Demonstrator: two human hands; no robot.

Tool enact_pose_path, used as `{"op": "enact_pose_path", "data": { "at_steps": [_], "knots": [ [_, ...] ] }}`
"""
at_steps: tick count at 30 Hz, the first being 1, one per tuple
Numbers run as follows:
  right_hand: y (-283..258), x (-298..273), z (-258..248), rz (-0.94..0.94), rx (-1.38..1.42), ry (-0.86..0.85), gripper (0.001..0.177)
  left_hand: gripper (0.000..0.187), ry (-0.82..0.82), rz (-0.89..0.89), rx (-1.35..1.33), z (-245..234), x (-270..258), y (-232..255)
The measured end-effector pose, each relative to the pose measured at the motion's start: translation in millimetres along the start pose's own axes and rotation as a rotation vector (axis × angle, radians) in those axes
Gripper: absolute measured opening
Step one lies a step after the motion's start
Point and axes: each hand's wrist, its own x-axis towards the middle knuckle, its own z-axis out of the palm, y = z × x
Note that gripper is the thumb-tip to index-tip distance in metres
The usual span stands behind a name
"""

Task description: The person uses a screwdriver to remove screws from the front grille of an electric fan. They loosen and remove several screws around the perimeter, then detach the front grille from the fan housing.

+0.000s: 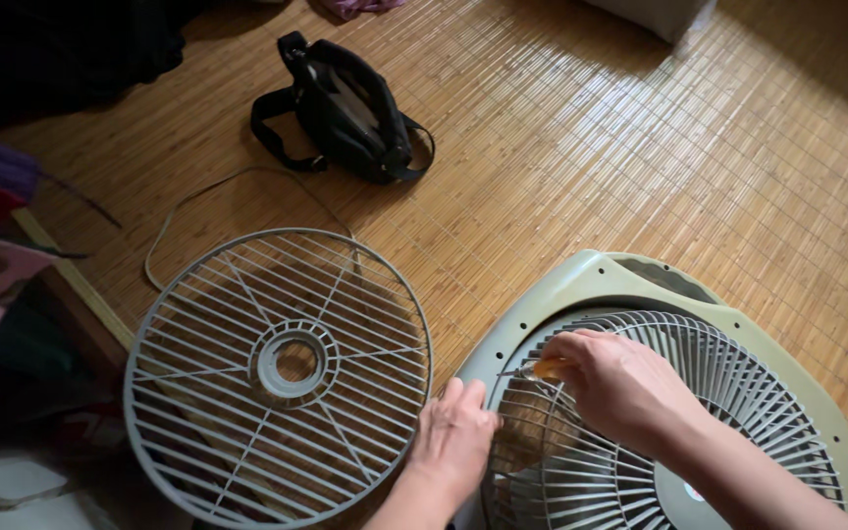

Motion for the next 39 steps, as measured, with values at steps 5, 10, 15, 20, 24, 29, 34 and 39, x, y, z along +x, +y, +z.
{"op": "enact_pose_path", "data": {
  "at_steps": [5, 10, 15, 20, 24, 29, 34, 39],
  "knots": [
    [16, -10, -1, 0.039, 0.073, 0.022, 0.023, 0.013, -0.119, -0.141, 0.13, 22, 3, 1],
    [29, -16, 3, 0.031, 0.082, 0.05, 0.024, 0.011, -0.154, -0.196, 0.224, 27, 9, 8],
    [33, -19, 4, 0.03, 0.097, 0.045, 0.022, 0.01, -0.3, -0.245, 0.289, 17, 19, 17],
    [33, -25, 4, 0.017, 0.111, 0.046, 0.022, 0.009, -0.221, -0.212, 0.323, 17, 22, 13],
    [35, -29, 5, 0.047, 0.122, 0.043, 0.023, 0.01, -0.187, -0.149, 0.35, 21, 20, 3],
    [39, -34, 9, 0.035, 0.148, 0.047, 0.021, 0.011, -0.122, -0.102, 0.376, 19, 17, 5],
    [38, -39, 11, 0.035, 0.152, 0.01, 0.021, 0.008, -0.214, -0.19, 0.472, 9, 24, 20],
    [34, -43, 10, -0.004, 0.205, 0.053, 0.023, 0.01, -0.317, -0.334, 0.522, 4, 33, 33]
  ]
}}
